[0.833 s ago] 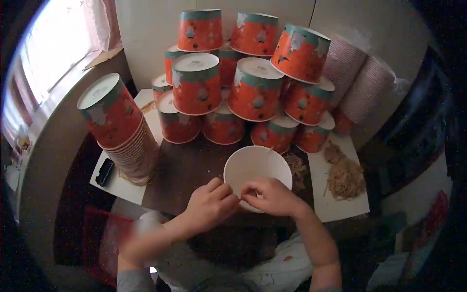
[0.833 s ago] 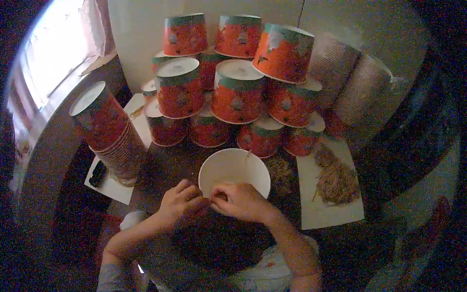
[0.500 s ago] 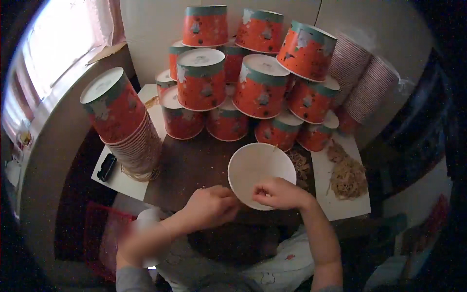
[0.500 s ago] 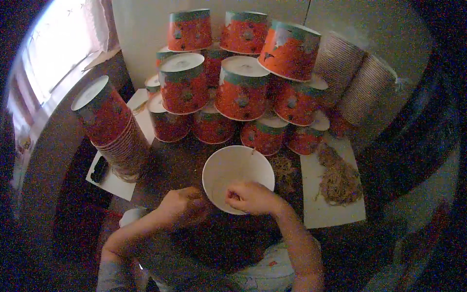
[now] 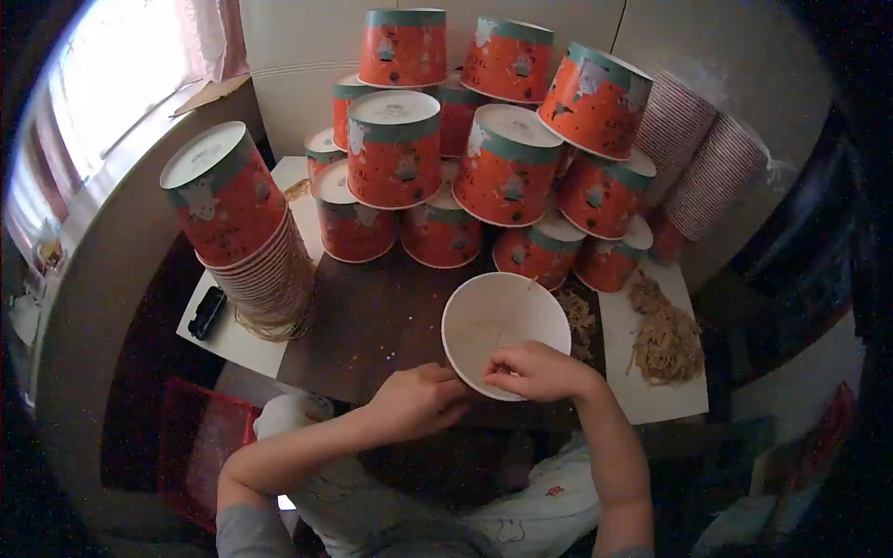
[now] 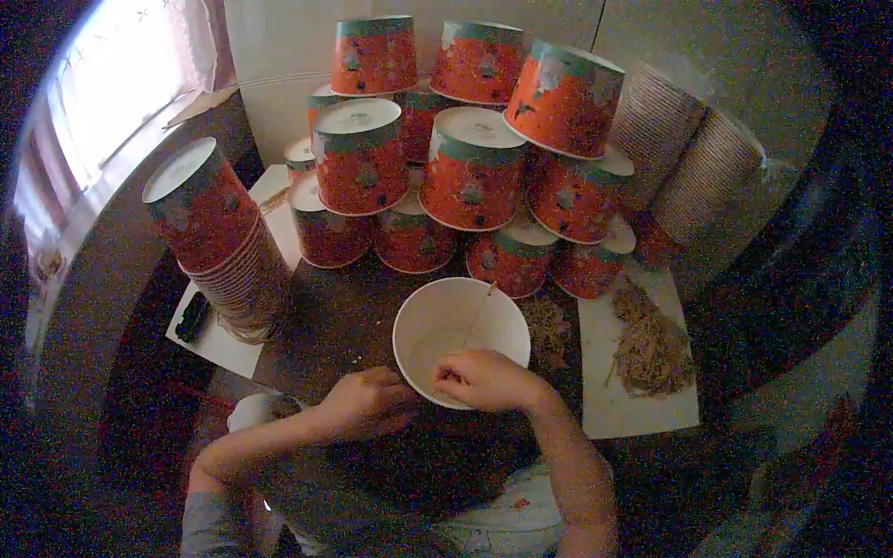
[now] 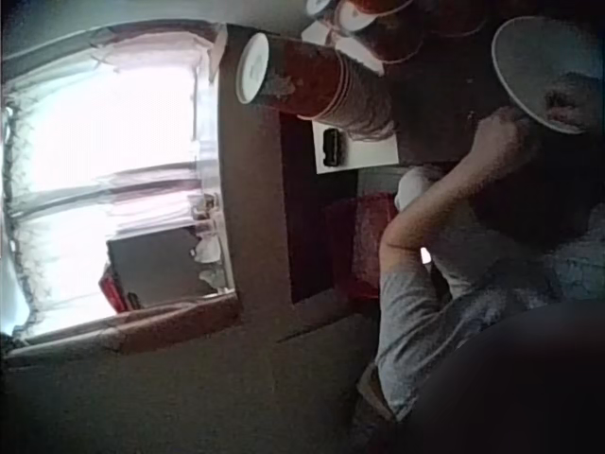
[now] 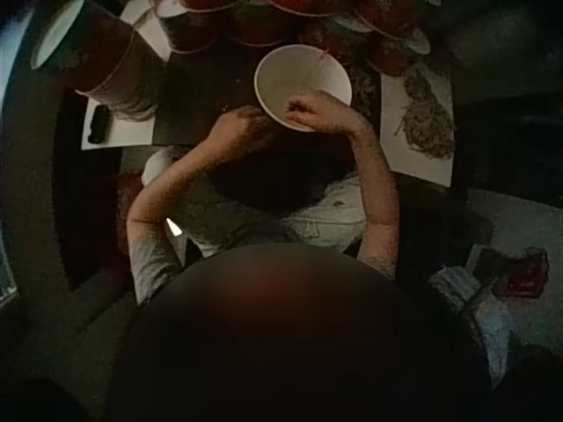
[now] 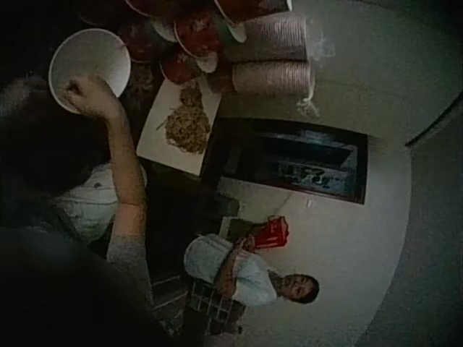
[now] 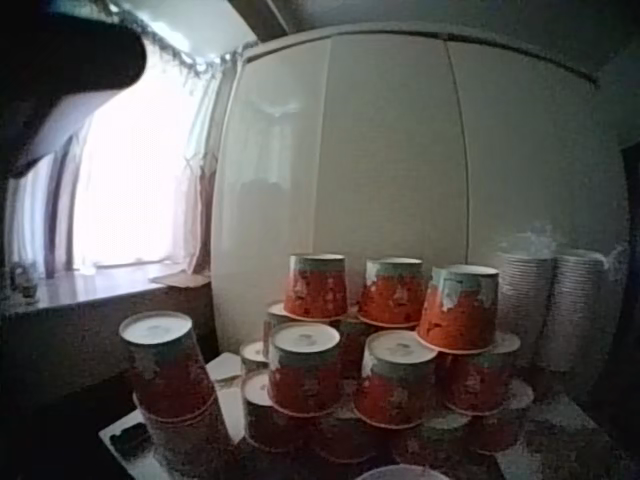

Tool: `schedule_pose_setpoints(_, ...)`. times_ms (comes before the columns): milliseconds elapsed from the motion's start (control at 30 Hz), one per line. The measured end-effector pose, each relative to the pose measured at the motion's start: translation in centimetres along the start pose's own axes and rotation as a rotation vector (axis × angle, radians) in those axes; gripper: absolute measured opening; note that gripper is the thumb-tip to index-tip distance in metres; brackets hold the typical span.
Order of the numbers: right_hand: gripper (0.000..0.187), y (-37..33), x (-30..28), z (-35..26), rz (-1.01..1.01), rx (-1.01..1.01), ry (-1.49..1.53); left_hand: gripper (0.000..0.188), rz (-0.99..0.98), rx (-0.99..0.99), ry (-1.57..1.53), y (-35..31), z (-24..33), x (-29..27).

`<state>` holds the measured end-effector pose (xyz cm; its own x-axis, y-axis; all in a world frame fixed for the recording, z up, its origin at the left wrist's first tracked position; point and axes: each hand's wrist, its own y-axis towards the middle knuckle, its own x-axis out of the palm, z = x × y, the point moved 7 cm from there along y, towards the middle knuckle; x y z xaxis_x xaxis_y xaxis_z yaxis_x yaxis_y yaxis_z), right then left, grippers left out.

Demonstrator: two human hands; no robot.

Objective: Assembling elastic bands onto paper buckets for packaging.

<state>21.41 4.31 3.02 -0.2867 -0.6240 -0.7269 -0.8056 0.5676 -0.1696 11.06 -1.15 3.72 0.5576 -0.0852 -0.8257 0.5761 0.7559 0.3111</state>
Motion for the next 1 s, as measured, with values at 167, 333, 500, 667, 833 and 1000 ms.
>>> schedule_pose_setpoints(167, 0.021, 0.1, 0.2, 0.1, -0.01, -0.03, -0.006, 0.019, 0.06, -0.001, -0.06, 0.0, -0.1, 0.3)
schedule_pose_setpoints(333, 0.022, 0.3, 0.3, 0.0, -0.007, -0.06, -0.004, 0.017, 0.062, -0.059, -0.058, 0.3, -0.3, 0.5)
schedule_pose_setpoints(500, 0.017, 0.3, 0.3, -0.3, -0.005, -0.097, -0.017, 0.015, 0.102, -0.114, -0.045, 0.4, -0.6, 0.6)
schedule_pose_setpoints(667, 0.024, 0.3, 0.4, -0.1, -0.025, -0.041, 0.038, 0.018, 0.094, -0.248, -0.104, 0.1, -1.5, 1.5)
schedule_pose_setpoints(833, 0.026, 0.1, 0.0, 0.0, 0.003, 0.057, 0.164, 0.016, 0.118, -0.259, -0.232, 0.4, -1.7, 1.0)
schedule_pose_setpoints(1000, 0.026, -0.6, -1.8, -0.4, 0.062, 0.105, 0.123, 0.012, 0.048, -0.1, -0.332, 0.6, -2.4, -0.5)
